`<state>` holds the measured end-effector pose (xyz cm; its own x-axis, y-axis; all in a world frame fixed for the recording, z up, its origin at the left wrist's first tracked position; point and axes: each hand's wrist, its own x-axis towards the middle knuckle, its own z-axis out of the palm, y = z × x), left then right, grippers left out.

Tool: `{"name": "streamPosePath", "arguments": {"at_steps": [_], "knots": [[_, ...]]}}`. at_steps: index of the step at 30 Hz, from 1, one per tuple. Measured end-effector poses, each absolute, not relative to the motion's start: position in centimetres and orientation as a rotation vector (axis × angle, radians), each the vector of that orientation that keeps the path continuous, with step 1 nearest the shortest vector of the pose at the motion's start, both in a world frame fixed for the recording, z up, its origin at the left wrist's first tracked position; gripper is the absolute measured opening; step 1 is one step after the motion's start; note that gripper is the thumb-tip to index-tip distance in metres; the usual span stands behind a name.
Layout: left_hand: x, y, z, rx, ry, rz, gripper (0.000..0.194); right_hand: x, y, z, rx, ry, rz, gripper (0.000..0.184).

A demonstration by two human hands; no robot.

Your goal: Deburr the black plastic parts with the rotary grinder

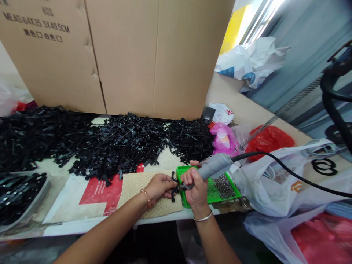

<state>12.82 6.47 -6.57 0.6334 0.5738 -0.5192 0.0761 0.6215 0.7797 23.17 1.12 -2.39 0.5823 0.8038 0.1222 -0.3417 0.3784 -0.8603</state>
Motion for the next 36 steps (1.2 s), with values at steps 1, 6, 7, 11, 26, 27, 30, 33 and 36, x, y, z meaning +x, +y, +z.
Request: {"name": "streamPosePath", "arguments": {"at_steps": [1, 6, 7, 11, 26, 27, 30, 33, 36], "knots": [[12.82, 6.47, -6.58, 0.87, 0.858, 0.331, 0.037, 23.17, 1.13, -2.42, -0.913, -0.596, 0.784, 0.031], [12.86, 6.49, -6.55, 0.876, 0.853, 0.329, 0.036, 23.18, 1.08, -2.53, -0.896, -0.592, 0.797, 0.031], [12.87, 6.49, -6.55, 0.879, 0.854, 0.328, 0.036, 23.18, 1.06, -2.56, -0.888, -0.589, 0.805, 0.031], [12.86, 6.51, -6.68, 0.882, 0.848, 0.324, 0.036, 23.14, 1.02, -2.74, -0.874, -0.585, 0.806, 0.031], [12.84, 6.44, -6.48, 0.865, 0.852, 0.336, 0.034, 23.15, 1.02, -2.73, -0.905, -0.605, 0.771, 0.033], [12.84, 6.45, -6.49, 0.865, 0.853, 0.337, 0.035, 23.14, 1.03, -2.76, -0.911, -0.606, 0.769, 0.032], [12.88, 6.48, -6.56, 0.867, 0.851, 0.336, 0.035, 23.1, 1.02, -2.82, -0.917, -0.604, 0.768, 0.031], [12.9, 6.5, -6.6, 0.865, 0.854, 0.327, 0.036, 23.04, 0.97, -2.78, -0.906, -0.6, 0.774, 0.031], [12.89, 6.48, -6.6, 0.861, 0.851, 0.331, 0.036, 22.97, 0.9, -2.7, -0.901, -0.596, 0.789, 0.03]]}}
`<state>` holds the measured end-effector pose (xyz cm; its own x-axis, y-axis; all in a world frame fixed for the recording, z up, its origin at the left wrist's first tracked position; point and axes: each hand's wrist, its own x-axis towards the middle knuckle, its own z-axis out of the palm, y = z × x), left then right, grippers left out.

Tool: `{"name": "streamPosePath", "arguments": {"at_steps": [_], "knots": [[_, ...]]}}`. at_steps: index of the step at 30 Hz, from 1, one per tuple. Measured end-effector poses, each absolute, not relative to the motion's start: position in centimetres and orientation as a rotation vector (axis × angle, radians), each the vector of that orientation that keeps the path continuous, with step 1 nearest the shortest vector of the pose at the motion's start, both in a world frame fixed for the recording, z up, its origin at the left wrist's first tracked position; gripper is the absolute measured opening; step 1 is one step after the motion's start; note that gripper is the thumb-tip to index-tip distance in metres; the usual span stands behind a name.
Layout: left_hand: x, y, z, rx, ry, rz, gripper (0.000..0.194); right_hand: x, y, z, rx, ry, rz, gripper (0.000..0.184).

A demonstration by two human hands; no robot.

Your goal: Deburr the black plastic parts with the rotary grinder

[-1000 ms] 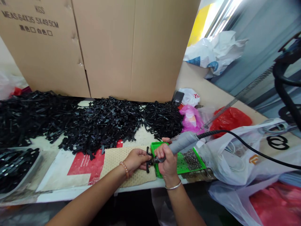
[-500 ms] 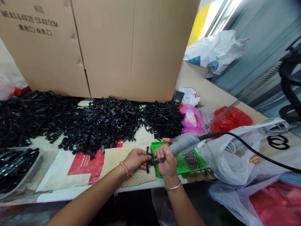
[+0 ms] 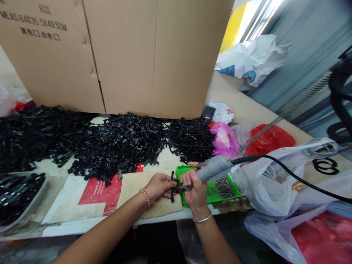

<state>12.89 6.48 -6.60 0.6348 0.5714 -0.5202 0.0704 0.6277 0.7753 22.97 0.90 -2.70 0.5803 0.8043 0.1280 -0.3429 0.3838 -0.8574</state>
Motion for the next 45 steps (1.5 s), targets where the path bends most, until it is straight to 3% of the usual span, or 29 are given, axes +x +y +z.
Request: {"name": "streamPosePath", "arguments": {"at_steps": [45], "knots": [[12.9, 6.4, -6.5, 0.881, 0.871, 0.333, 0.031, 23.1, 0.7, -3.9, -0.846, -0.722, 0.801, 0.022]]}}
